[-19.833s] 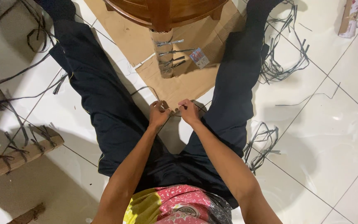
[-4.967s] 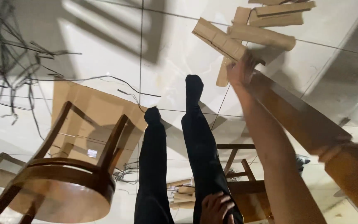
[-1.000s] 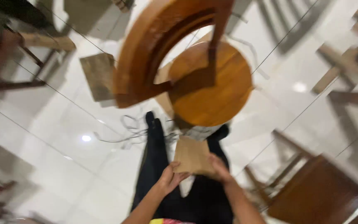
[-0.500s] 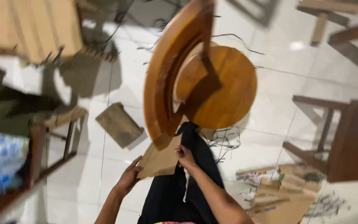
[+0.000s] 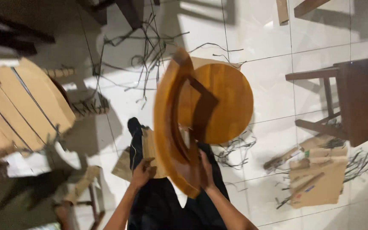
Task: Wrapping a wooden chair leg with black plastic strips
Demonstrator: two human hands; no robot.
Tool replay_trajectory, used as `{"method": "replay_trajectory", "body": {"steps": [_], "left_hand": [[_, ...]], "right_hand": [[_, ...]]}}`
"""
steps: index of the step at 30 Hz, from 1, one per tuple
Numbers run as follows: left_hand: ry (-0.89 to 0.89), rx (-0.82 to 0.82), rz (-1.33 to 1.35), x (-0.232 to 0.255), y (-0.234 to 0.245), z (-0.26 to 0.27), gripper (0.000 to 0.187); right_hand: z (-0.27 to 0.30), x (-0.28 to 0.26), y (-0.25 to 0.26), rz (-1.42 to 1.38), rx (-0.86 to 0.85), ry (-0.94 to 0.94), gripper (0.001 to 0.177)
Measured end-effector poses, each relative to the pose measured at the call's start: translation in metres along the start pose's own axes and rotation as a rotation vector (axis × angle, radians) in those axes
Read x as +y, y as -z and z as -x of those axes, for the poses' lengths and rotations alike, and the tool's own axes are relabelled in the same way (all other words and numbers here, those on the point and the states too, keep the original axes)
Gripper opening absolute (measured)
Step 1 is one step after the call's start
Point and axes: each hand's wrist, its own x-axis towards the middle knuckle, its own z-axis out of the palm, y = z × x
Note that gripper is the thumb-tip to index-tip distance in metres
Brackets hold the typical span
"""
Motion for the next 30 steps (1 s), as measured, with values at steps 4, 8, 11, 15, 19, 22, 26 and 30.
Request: {"method": "replay_trajectory", "body": {"steps": [4, 8, 11, 15, 19, 22, 26, 30], "left_hand": [[0.129, -0.190, -0.046, 0.020, 0.059, -0.042, 0.041], [0.062, -0.239, -0.307, 0.010, 0.117, -0.069, 0.037], [0.127, -0.271, -0.402, 0.046, 0.152, -0.065, 0.037], [0.193, -0.235, -0.349, 0.032, 0.156, -0.079, 0.033], [0.025, -0.200, -0.356, -0.037, 0.093, -0.176, 0.032], [-0.136, -0.226, -0.558, -0.053, 0.048, -0.265, 0.040], [-0.391, -0.475, -1.051, -0.129, -0.035, -0.414, 0.032], [-0.361, -0.478, -1.656, -0.082, -0.080, -0.450, 0.018]], "right_hand": [[-0.020, -0.092, -0.051, -0.201, 0.170, -0.020, 0.038], [-0.011, -0.054, -0.117, -0.575, 0.217, 0.130, 0.052], [-0.012, 0.016, -0.122, -0.825, 0.217, 0.272, 0.065], [0.013, 0.209, -0.095, -1.058, 0.186, 0.396, 0.078], [-0.021, 0.322, -0.052, -0.921, 0.557, -0.147, 0.039], [-0.033, 0.255, -0.032, -0.405, 0.629, -0.245, 0.035], [-0.026, 0.415, 0.042, 0.951, 0.807, 0.190, 0.021], [-0.091, 0.367, 0.052, 0.979, 0.848, 0.240, 0.014]]}}
